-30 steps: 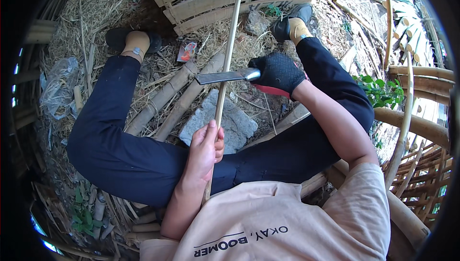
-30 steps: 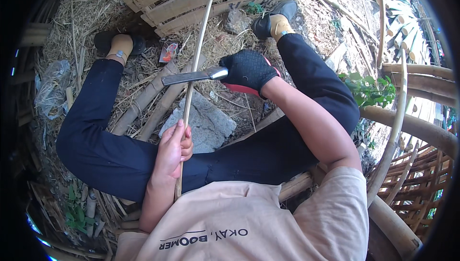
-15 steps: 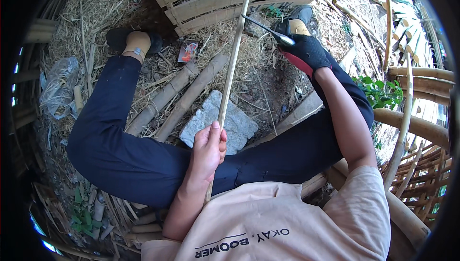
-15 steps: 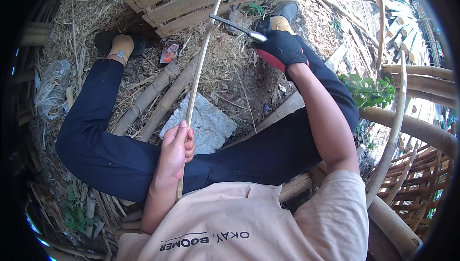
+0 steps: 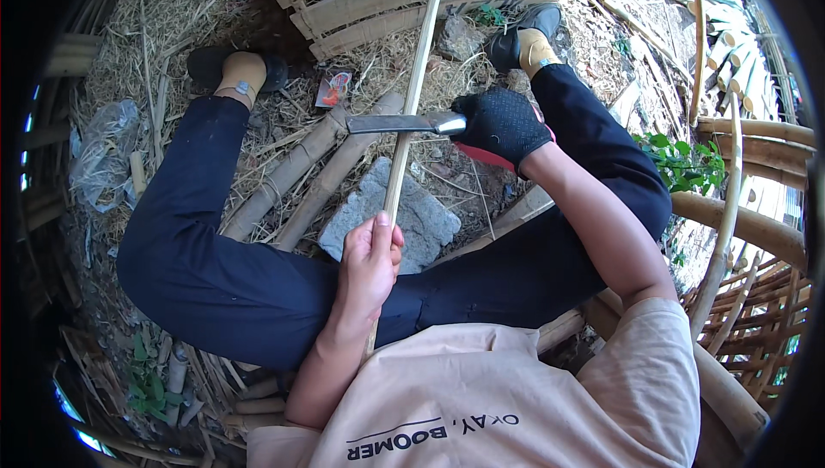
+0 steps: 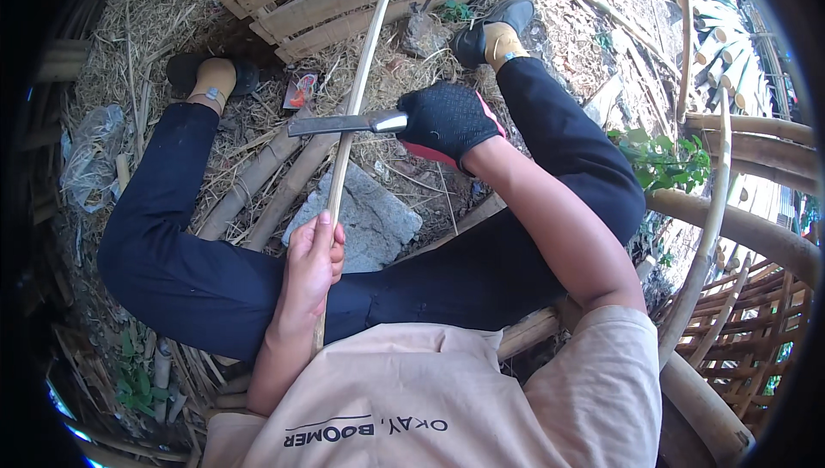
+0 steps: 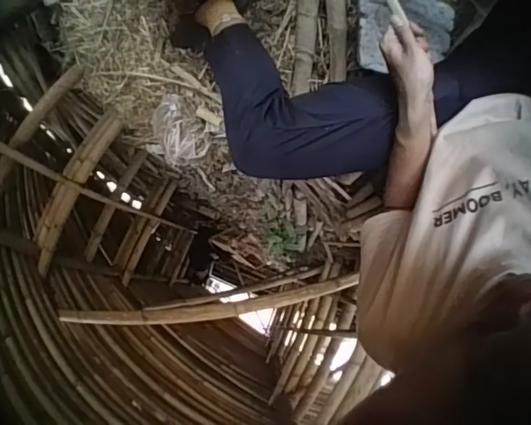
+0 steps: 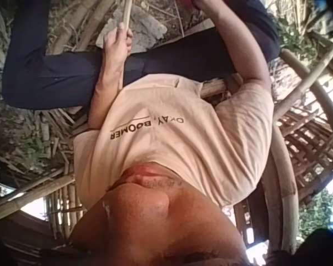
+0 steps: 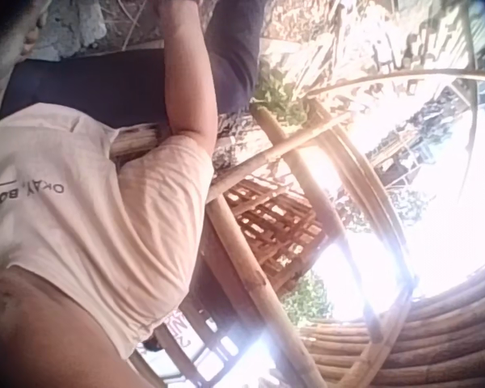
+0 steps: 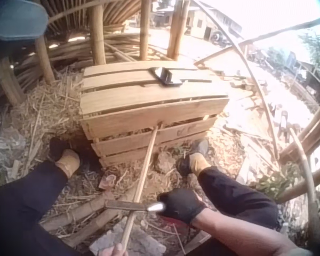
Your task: The person shaves a long bamboo stick with a knife by repeatedly scraping the tool along the wood while holding the stick with one hand.
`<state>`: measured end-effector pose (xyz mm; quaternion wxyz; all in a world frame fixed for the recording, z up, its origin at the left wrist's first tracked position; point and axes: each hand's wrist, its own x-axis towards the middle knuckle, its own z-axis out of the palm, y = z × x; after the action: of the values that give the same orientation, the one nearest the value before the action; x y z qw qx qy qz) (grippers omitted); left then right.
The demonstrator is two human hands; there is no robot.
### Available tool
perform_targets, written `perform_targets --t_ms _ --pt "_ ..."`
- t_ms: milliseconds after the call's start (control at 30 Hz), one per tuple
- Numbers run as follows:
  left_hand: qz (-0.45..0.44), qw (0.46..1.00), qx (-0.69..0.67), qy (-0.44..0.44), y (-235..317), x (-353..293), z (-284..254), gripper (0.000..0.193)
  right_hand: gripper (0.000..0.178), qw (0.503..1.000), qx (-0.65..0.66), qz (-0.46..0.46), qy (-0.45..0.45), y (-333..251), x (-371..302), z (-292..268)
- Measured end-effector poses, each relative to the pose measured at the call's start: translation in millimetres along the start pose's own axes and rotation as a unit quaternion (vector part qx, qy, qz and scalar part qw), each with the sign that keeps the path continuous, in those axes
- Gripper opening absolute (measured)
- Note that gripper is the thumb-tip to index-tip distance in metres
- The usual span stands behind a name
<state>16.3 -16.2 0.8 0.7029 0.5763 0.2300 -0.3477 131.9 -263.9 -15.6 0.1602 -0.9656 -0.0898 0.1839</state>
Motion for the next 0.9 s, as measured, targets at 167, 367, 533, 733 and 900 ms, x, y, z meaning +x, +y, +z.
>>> perform_targets --t_ms 167,367,533,733,900 --pt "-0.001 1.000 0.014 0.009 1.5 0.8 1.6 0.040 0.019 0.998 -0.032 0.011 0.047 16.4 7.2 -1.7" --pt "-0.004 1.000 0.005 -0.002 2.7 -0.7 -0.8 0.040 0.020 0.993 -0.035 0.057 0.098 40.3 15.1 -2.1" --pt "-0.021 0.999 -0.028 -0.017 3.6 -2.9 -3.3 0.040 0.032 0.983 -0.037 0.115 0.140 64.3 10.7 -18.7" --pt "-0.035 0.998 -0.043 -0.021 7.6 -2.9 -3.6 0.037 0.028 0.998 0.018 -0.011 0.063 8.9 -4.3 -2.3" --pt "-0.037 0.998 -0.044 -0.031 6.4 -3.4 -7.9 0.038 0.021 0.999 0.026 -0.027 -0.002 -17.5 -17.8 3.2"
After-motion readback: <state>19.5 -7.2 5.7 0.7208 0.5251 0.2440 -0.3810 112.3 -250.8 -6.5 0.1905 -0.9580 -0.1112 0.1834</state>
